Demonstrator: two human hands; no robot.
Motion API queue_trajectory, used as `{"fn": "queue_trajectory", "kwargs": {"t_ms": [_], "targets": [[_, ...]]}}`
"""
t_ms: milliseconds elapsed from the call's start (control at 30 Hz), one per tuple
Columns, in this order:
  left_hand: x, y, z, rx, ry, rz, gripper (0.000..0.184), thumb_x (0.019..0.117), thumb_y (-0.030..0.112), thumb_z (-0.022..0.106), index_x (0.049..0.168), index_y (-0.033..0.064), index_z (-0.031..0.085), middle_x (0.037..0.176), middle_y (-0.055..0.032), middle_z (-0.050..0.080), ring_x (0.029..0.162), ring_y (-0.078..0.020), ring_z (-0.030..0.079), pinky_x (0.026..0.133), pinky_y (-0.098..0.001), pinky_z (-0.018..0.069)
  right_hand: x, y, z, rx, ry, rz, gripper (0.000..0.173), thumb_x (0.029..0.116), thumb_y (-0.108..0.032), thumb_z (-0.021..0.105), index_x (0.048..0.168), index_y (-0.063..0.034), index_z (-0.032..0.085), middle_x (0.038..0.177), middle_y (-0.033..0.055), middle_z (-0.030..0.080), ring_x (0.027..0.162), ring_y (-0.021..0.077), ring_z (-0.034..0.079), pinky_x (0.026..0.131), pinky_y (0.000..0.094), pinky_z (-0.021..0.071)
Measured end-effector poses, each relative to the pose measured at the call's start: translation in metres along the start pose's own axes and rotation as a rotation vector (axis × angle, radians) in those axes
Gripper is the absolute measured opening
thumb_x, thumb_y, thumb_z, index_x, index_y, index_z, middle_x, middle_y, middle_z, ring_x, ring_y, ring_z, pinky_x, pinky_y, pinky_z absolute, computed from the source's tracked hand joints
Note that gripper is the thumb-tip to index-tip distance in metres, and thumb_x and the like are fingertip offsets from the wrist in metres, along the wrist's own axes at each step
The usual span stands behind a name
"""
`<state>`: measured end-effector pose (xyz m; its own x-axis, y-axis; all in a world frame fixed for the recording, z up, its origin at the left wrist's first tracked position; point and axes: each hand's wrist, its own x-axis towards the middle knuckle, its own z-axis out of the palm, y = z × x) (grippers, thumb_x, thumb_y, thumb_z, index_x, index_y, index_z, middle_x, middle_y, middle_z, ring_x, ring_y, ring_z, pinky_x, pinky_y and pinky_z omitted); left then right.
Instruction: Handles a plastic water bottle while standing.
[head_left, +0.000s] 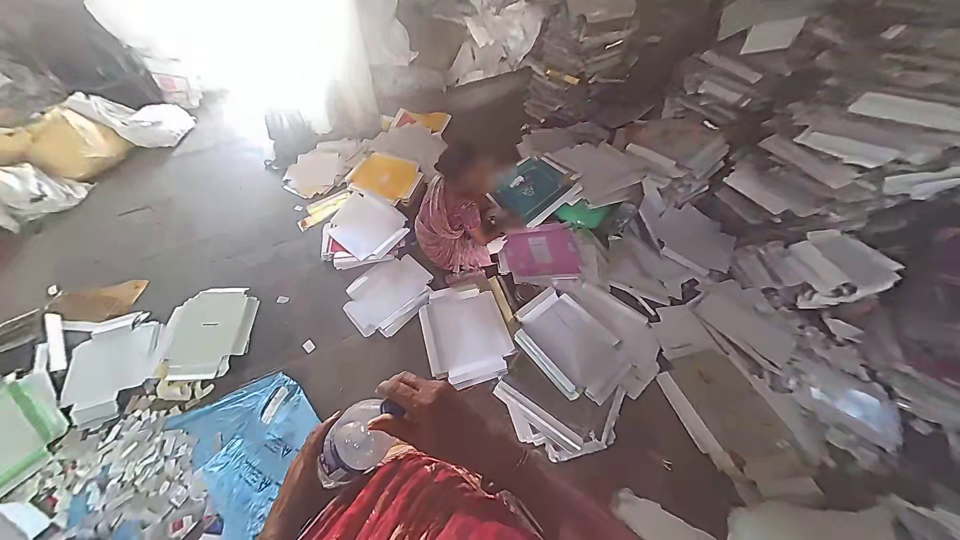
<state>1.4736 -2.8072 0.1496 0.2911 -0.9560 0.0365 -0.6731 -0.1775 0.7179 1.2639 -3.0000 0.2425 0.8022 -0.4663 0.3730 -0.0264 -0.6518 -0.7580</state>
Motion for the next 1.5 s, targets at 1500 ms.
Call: {"fn": "queue_trajectory", "kwargs": {"t_ms": [1500], "targets": [[0.387, -0.213, -0.239, 0.035, 0.035, -0.032, 0.094, 0.079, 0.047, 0.078, 0.147, -0.0082, 0.043, 0.14, -0.0298, 0.055, 0.13, -0.0348, 0.057, 0.111, -0.0478, 0.0447, 0.458, 0.133, 0.088, -0.123, 0.077, -0.145, 0.025, 0.0974, -0.013, 0.067, 0.115, 0.0041, 0.072, 0.105, 0.0198, 0.071, 0.103, 0.0293, 0.07, 0.095, 0.0344, 0.0564]]}}
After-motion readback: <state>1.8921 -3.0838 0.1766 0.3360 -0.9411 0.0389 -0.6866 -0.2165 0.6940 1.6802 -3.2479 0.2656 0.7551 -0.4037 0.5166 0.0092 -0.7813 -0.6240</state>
